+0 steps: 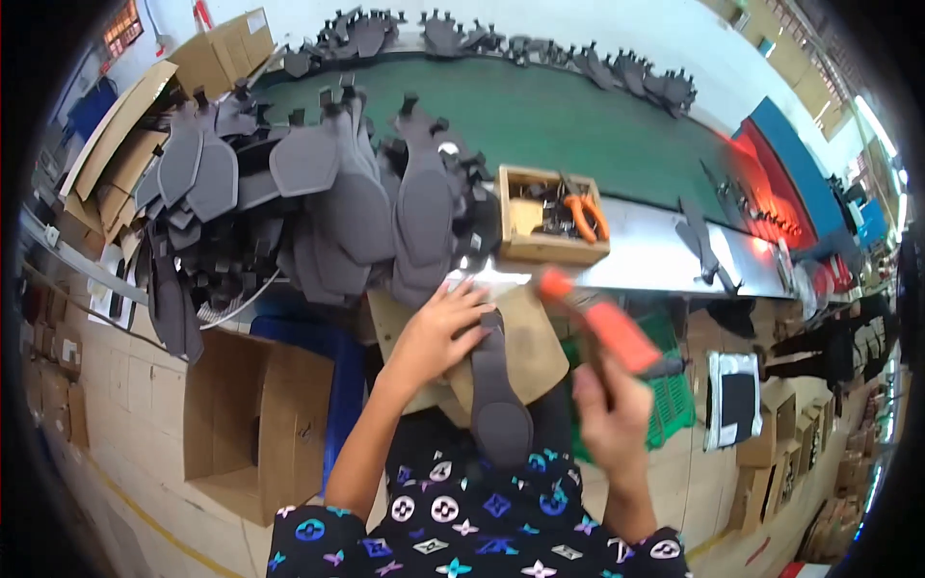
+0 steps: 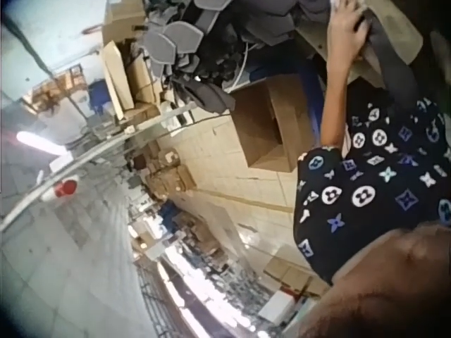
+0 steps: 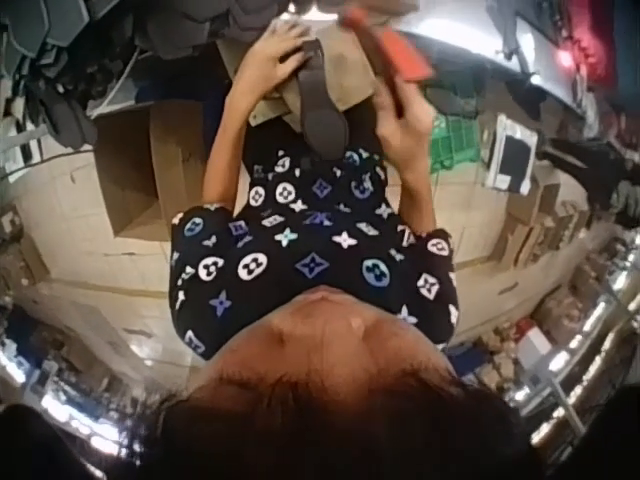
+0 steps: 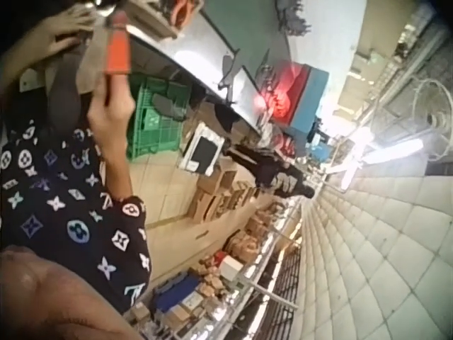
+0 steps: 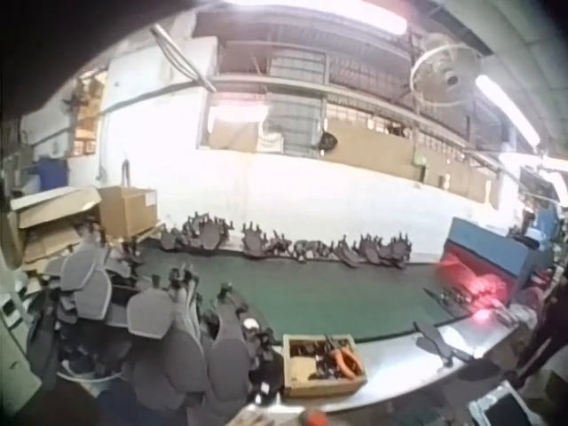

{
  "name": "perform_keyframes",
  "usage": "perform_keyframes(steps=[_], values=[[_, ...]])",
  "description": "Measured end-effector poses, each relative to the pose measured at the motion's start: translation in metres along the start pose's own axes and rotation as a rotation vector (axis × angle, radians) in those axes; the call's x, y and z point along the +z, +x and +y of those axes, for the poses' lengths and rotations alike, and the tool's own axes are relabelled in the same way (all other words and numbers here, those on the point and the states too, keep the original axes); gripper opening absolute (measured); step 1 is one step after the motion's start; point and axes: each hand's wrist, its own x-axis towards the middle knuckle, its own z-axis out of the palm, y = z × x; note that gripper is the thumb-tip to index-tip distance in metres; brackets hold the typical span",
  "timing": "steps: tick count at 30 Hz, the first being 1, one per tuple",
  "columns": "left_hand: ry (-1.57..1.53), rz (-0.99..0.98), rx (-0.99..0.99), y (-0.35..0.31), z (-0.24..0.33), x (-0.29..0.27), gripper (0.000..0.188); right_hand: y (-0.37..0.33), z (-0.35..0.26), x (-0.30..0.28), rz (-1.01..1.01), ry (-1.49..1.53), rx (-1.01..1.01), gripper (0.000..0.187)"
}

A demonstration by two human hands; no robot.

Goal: The person is assembling shoe soles by attaching small metal components and using a hammer to secure them at a factory workbench.

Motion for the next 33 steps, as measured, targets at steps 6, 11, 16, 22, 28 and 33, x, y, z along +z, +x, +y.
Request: perform_keyframes(steps=[6, 11, 16, 22, 28, 33], values=[[-0.536, -0.233, -0.226, -0.030, 0.100, -0.049, 0.022, 0.006, 0.016, -0.013, -0.074, -0.264, -0.216, 0.057], [-0.910, -0.354, -0.470, -0.039, 0.156, -0.070, 0.025, 0.011, 0.034, 0.000, -0.438, -0.452, -0.385, 0.047], [-1.236, -0.396, -0.490, -0.050, 0.163, -0.059, 0.029, 0.003, 0.004, -0.004, -0.788, 0.875, 0.140, 0.055], [-1.446, -0.628, -0.370, -0.042, 0.164, -0.051, 0.037, -0.013, -0.005, 0.016, -0.679, 1.262, 0.113, 0.048], [-1.629, -0.239, -0.671, -0.040, 0.160, -0.024, 0.072, 0.008, 0.034, -0.023, -0.256, 1.007, 0.138, 0.047], [-0.732, -0.244, -0.483, 0.022, 0.133, -0.065, 0.048, 0.052, 0.096, -0.086, 0.248, 0.507, 0.217, 0.033]])
